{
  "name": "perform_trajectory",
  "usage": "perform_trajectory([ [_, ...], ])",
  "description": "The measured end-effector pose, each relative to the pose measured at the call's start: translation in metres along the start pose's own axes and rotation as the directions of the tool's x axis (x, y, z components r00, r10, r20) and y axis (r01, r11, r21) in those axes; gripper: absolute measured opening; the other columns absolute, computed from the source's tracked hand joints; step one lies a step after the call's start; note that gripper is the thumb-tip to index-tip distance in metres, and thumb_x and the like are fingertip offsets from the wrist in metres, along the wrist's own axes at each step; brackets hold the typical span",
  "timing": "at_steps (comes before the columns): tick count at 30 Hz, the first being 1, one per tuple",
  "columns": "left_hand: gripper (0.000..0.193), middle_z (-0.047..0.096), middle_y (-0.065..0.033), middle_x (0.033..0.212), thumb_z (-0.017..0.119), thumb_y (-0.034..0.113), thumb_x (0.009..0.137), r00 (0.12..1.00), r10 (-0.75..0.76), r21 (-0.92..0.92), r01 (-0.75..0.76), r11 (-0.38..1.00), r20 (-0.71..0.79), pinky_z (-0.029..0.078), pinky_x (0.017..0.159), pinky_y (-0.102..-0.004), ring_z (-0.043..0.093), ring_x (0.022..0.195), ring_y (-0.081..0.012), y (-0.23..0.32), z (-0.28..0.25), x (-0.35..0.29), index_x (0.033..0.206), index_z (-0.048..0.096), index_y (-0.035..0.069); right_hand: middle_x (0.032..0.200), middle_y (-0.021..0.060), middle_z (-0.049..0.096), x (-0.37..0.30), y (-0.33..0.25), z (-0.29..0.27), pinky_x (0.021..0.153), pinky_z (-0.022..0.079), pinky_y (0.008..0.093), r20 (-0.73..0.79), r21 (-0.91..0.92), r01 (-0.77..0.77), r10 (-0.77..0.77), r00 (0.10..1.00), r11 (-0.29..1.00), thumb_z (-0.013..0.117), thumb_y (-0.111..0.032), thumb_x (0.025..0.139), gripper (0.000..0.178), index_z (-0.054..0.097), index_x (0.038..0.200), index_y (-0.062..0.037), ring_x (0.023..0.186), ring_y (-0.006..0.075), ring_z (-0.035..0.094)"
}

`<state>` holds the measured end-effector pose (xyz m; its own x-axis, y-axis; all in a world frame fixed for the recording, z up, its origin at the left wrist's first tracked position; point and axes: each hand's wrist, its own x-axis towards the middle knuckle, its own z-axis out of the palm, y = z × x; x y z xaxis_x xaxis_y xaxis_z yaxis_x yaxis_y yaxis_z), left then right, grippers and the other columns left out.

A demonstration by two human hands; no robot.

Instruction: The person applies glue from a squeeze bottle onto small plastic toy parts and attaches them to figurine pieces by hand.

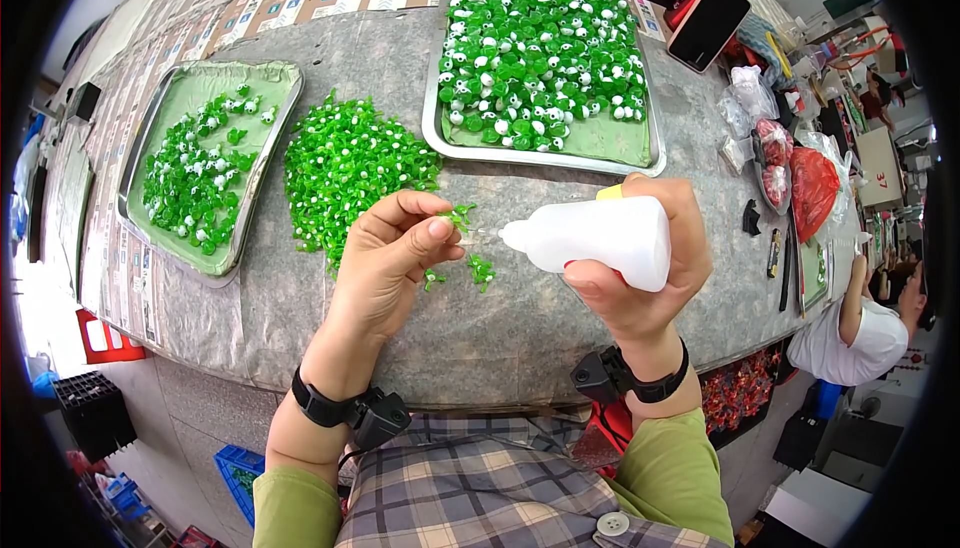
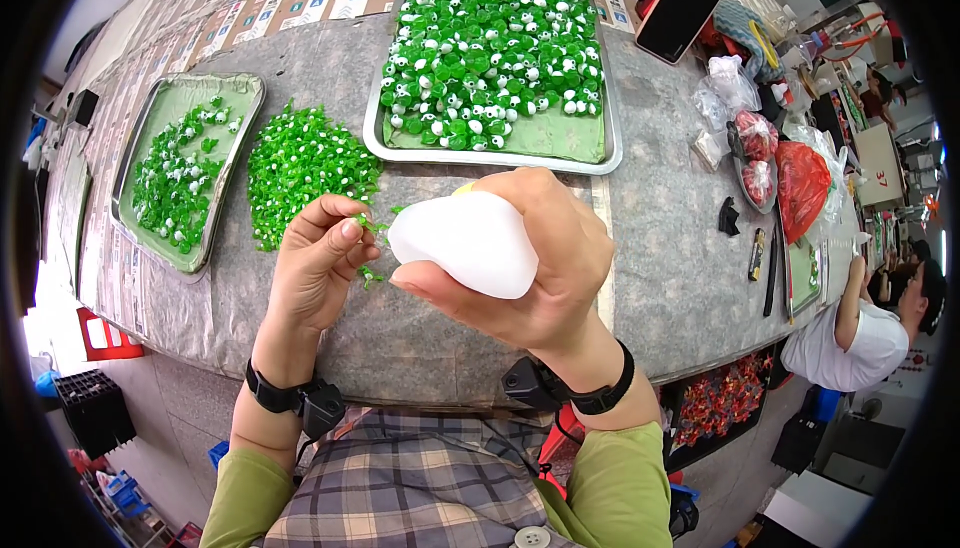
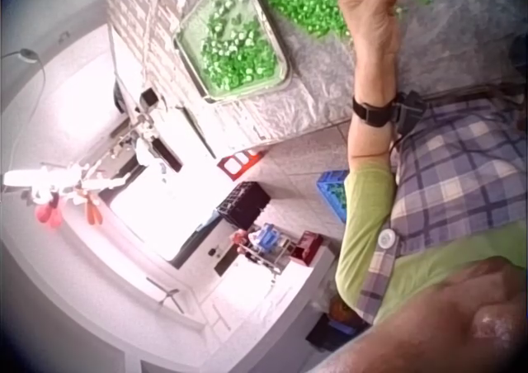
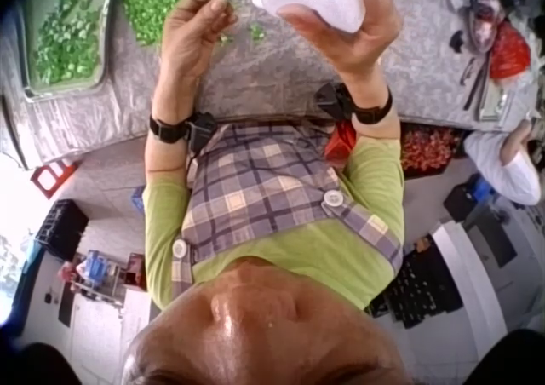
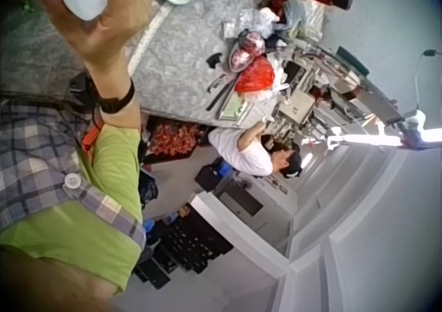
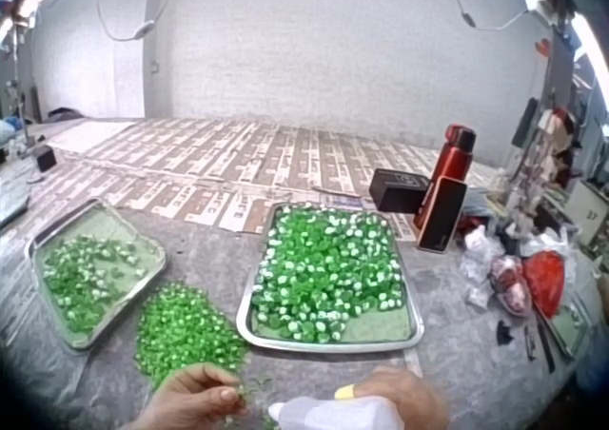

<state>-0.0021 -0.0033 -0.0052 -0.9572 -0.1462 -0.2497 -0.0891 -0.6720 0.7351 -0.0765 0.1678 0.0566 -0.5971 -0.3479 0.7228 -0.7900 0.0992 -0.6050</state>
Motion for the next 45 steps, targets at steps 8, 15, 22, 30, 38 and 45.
perform_trajectory([
  [8, 0.014, 0.056, -0.0038, 0.076, 0.057, 0.007, 0.075, 1.000, 0.006, -0.003, -0.006, 1.000, 0.010, 0.048, 0.065, -0.0262, 0.056, 0.070, -0.0115, 0.000, 0.001, 0.000, 0.089, 0.053, 0.003, 0.066, 0.0056, 0.056, 0.000, 0.001, -0.001, 0.048, 0.044, 0.0231, 0.002, -0.011, -0.010, 0.010, 1.000, 1.000, 0.077, -0.028, 0.054, 0.042, 0.054, 0.078, -0.0023, 0.056, 0.0155, 0.058],
  [15, 0.014, 0.056, -0.0037, 0.076, 0.057, 0.006, 0.075, 1.000, 0.000, -0.012, 0.000, 1.000, -0.006, 0.048, 0.065, -0.0263, 0.055, 0.070, -0.0116, -0.001, 0.001, 0.001, 0.089, 0.053, 0.003, 0.086, 0.0101, 0.054, 0.009, 0.017, -0.033, 0.062, 0.046, 0.0217, -0.163, 0.340, -0.341, 0.412, 0.897, 0.877, 0.067, -0.012, 0.068, 0.041, 0.040, 0.096, 0.0002, 0.073, 0.0140, 0.056],
  [22, 0.013, 0.056, -0.0026, 0.074, 0.058, 0.007, 0.075, 0.999, -0.001, -0.015, 0.000, 1.000, -0.051, 0.048, 0.064, -0.0254, 0.055, 0.068, -0.0108, 0.001, 0.001, 0.001, 0.087, 0.054, 0.004, 0.091, 0.0086, 0.054, -0.008, 0.068, -0.086, 0.074, 0.043, 0.0234, -0.086, 0.188, -0.620, 0.641, 0.762, 0.762, 0.056, -0.004, 0.074, 0.031, 0.043, 0.100, 0.0046, 0.083, 0.0125, 0.053],
  [30, 0.013, 0.055, -0.0022, 0.072, 0.058, 0.008, 0.075, 0.997, 0.015, 0.001, -0.015, 1.000, -0.073, 0.048, 0.062, -0.0251, 0.054, 0.067, -0.0103, 0.001, 0.004, 0.000, 0.086, 0.054, 0.004, 0.088, 0.0065, 0.053, -0.053, 0.093, -0.122, 0.069, 0.041, 0.0231, 0.021, -0.062, -0.799, 0.801, 0.598, 0.598, 0.060, -0.003, 0.069, 0.038, 0.040, 0.101, -0.0013, 0.079, 0.0109, 0.051],
  [38, 0.013, 0.055, -0.0023, 0.073, 0.058, 0.007, 0.075, 0.997, 0.014, 0.000, -0.014, 1.000, -0.072, 0.048, 0.062, -0.0248, 0.054, 0.066, -0.0104, 0.001, 0.005, 0.000, 0.086, 0.054, 0.003, 0.078, 0.0061, 0.058, 0.017, 0.035, -0.080, 0.060, 0.041, 0.0240, -0.181, -0.431, -0.351, 0.301, 0.936, 0.831, 0.062, -0.008, 0.068, 0.019, 0.056, 0.085, -0.0013, 0.068, 0.0132, 0.055],
  [45, 0.012, 0.055, -0.0022, 0.072, 0.058, 0.008, 0.075, 0.998, 0.012, -0.017, -0.013, 1.000, -0.056, 0.048, 0.061, -0.0246, 0.054, 0.066, -0.0104, 0.002, 0.004, 0.001, 0.086, 0.054, 0.004, 0.070, 0.0084, 0.058, 0.023, 0.119, -0.023, 0.060, 0.044, 0.0326, 0.251, -0.644, -0.300, 0.565, 0.786, 0.703, 0.059, -0.012, 0.067, 0.016, 0.054, 0.081, -0.0048, 0.068, 0.0244, 0.056],
])
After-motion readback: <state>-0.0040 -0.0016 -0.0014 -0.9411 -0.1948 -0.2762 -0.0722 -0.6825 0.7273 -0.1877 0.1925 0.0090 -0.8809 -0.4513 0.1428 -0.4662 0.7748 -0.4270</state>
